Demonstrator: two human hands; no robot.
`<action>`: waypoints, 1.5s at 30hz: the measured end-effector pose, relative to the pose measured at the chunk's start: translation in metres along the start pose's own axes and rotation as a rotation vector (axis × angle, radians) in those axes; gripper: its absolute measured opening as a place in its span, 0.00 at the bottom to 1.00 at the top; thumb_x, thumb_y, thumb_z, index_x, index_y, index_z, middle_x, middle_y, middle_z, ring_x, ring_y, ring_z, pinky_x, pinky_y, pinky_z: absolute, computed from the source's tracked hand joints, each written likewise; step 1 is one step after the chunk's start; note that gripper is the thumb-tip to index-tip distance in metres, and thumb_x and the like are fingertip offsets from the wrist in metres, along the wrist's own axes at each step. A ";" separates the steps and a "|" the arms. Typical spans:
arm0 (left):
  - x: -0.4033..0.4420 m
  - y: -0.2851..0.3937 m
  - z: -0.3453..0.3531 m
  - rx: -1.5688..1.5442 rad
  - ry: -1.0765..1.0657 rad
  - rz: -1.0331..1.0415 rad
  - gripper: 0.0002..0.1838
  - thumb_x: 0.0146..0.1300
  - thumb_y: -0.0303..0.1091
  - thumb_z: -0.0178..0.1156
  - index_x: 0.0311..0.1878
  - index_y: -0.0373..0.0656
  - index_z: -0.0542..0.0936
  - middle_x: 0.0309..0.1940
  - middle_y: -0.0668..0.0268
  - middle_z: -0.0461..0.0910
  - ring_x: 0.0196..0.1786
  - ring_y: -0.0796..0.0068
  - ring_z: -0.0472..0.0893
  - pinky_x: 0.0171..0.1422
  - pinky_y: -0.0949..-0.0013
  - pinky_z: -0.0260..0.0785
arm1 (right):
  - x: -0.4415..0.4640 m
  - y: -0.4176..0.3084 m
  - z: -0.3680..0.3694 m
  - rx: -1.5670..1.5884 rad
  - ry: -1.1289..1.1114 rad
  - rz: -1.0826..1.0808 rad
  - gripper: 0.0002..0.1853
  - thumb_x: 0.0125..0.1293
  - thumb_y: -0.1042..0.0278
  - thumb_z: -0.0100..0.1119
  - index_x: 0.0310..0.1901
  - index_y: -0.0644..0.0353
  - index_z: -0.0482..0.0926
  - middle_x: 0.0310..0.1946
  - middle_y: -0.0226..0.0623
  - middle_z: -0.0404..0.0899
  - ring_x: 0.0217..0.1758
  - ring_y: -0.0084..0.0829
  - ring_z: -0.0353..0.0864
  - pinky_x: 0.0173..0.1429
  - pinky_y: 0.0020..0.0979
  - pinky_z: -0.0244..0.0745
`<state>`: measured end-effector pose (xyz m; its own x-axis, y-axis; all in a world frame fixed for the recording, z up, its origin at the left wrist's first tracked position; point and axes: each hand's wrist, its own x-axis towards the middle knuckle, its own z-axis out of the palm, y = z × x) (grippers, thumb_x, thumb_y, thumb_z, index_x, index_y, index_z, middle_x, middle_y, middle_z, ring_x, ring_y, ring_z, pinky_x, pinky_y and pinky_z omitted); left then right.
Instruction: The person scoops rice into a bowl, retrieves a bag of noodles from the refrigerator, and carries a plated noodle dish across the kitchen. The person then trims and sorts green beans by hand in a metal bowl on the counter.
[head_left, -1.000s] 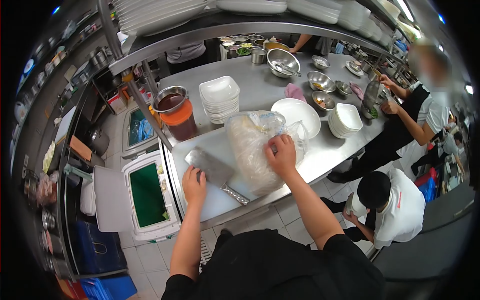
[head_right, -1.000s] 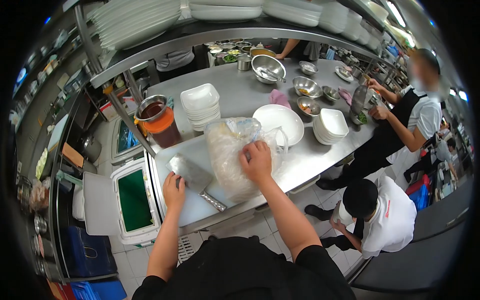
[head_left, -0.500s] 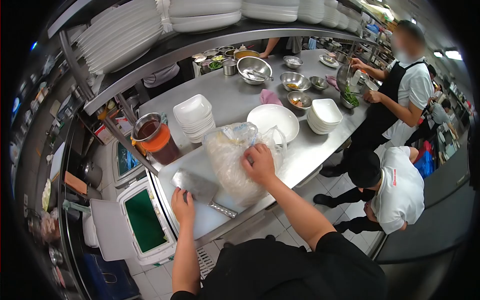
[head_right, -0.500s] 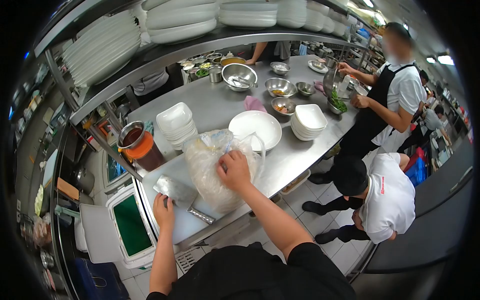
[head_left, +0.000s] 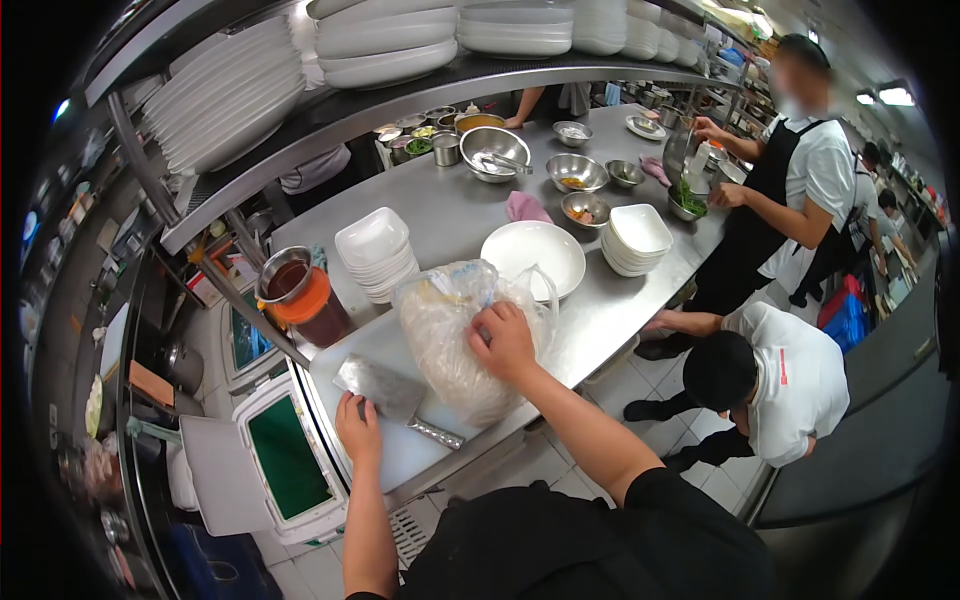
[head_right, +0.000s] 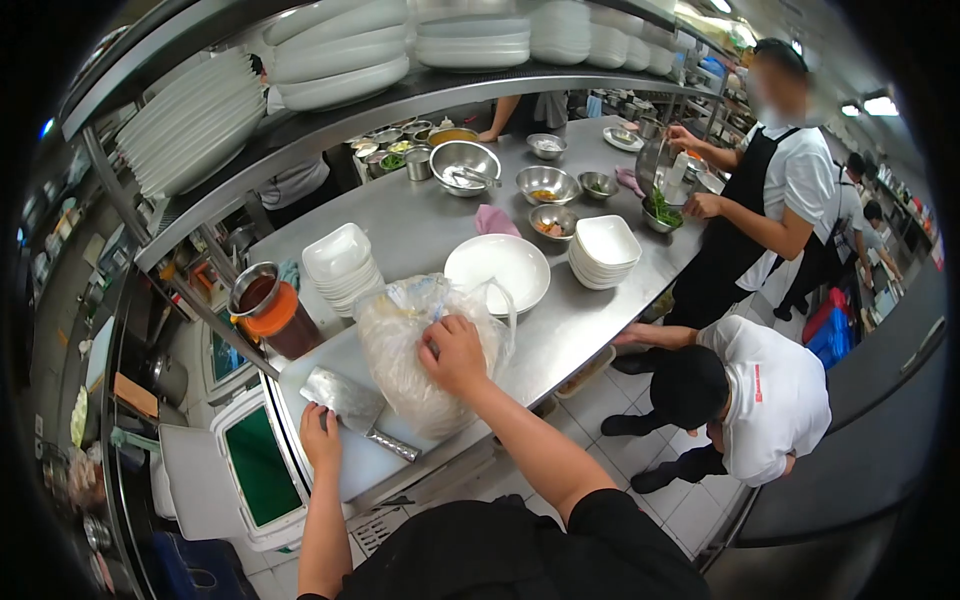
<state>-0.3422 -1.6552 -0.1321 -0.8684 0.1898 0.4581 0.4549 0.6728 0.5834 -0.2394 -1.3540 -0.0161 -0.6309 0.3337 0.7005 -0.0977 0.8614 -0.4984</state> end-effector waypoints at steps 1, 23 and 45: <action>0.000 -0.001 0.001 0.002 0.006 -0.006 0.13 0.63 0.35 0.61 0.48 0.39 0.80 0.59 0.54 0.75 0.61 0.52 0.73 0.67 0.56 0.63 | 0.000 0.000 0.000 -0.004 0.010 -0.008 0.06 0.54 0.68 0.65 0.30 0.56 0.77 0.33 0.38 0.74 0.44 0.42 0.73 0.51 0.41 0.67; 0.002 -0.009 -0.002 -0.017 0.055 -0.009 0.13 0.62 0.36 0.62 0.46 0.39 0.80 0.57 0.55 0.77 0.59 0.52 0.74 0.65 0.56 0.65 | -0.002 0.003 0.010 -0.028 -0.001 -0.026 0.06 0.54 0.67 0.65 0.31 0.55 0.78 0.35 0.39 0.75 0.45 0.44 0.73 0.50 0.43 0.67; 0.001 -0.003 -0.004 -0.024 0.039 0.001 0.12 0.63 0.35 0.60 0.47 0.40 0.80 0.57 0.55 0.77 0.59 0.51 0.74 0.65 0.56 0.64 | -0.002 -0.001 0.005 -0.021 -0.007 -0.023 0.05 0.54 0.69 0.63 0.31 0.56 0.77 0.34 0.38 0.74 0.44 0.44 0.73 0.50 0.42 0.66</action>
<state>-0.3437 -1.6599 -0.1305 -0.8597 0.1625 0.4843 0.4609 0.6554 0.5983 -0.2416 -1.3573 -0.0194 -0.6338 0.3111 0.7082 -0.0963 0.8767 -0.4712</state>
